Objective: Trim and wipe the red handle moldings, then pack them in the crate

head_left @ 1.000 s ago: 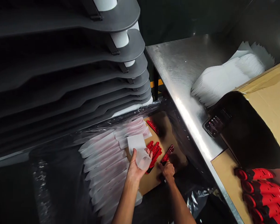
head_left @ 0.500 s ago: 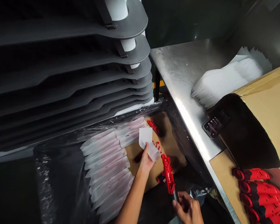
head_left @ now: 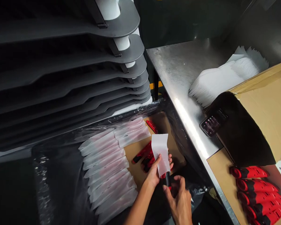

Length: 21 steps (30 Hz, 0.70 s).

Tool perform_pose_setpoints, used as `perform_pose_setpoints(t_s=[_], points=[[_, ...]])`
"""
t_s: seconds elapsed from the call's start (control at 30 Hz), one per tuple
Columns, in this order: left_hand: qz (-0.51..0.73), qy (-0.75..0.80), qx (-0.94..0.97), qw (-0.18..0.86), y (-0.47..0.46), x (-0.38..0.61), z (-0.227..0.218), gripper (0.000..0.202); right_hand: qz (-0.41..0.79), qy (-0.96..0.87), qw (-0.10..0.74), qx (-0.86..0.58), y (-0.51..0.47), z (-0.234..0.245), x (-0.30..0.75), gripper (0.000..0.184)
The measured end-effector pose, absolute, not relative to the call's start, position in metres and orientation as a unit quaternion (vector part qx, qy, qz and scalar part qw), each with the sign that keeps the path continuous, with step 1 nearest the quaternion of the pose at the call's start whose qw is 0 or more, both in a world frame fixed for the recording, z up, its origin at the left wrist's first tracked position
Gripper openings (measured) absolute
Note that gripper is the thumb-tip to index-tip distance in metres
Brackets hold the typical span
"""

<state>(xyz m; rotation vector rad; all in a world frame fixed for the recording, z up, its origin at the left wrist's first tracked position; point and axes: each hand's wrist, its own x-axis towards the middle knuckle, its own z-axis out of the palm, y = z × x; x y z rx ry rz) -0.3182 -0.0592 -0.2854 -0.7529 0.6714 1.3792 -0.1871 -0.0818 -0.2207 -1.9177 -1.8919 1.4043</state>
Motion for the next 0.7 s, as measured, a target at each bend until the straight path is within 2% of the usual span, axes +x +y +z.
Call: perform_pose_setpoints(t_s=[0.13,0.23,0.33,0.43,0.5,0.6,0.7], points=[[0.583,0.287,-0.342,0.679,-0.064,-0.304,-0.279,0.040,0.466,-0.597,0.057,-0.650,-0.071,-0.217,-0.187,0.049],[0.561,0.279,-0.351,0.696,-0.072,-0.304,-0.274,0.039,0.527,-0.520,0.086,-0.667,-0.055,-0.225,-0.175,0.052],[0.517,0.258,-0.360,0.732,-0.086,-0.309,-0.269,0.044,0.615,-0.389,0.119,-0.676,-0.032,-0.250,-0.166,0.058],[0.462,0.236,-0.363,0.774,-0.105,-0.316,-0.268,0.048,0.693,-0.324,0.084,-0.639,-0.012,-0.286,-0.172,0.062],[0.436,0.233,-0.361,0.791,-0.118,-0.322,-0.271,0.048,0.732,-0.298,0.050,-0.611,-0.004,-0.309,-0.182,0.054],[0.428,0.242,-0.363,0.791,-0.138,-0.340,-0.286,0.052,0.754,-0.285,0.031,-0.591,-0.002,-0.339,-0.200,0.032],[0.493,0.261,-0.432,0.709,-0.159,-0.369,-0.311,0.066,0.740,-0.298,0.053,-0.601,-0.007,-0.364,-0.226,0.023]])
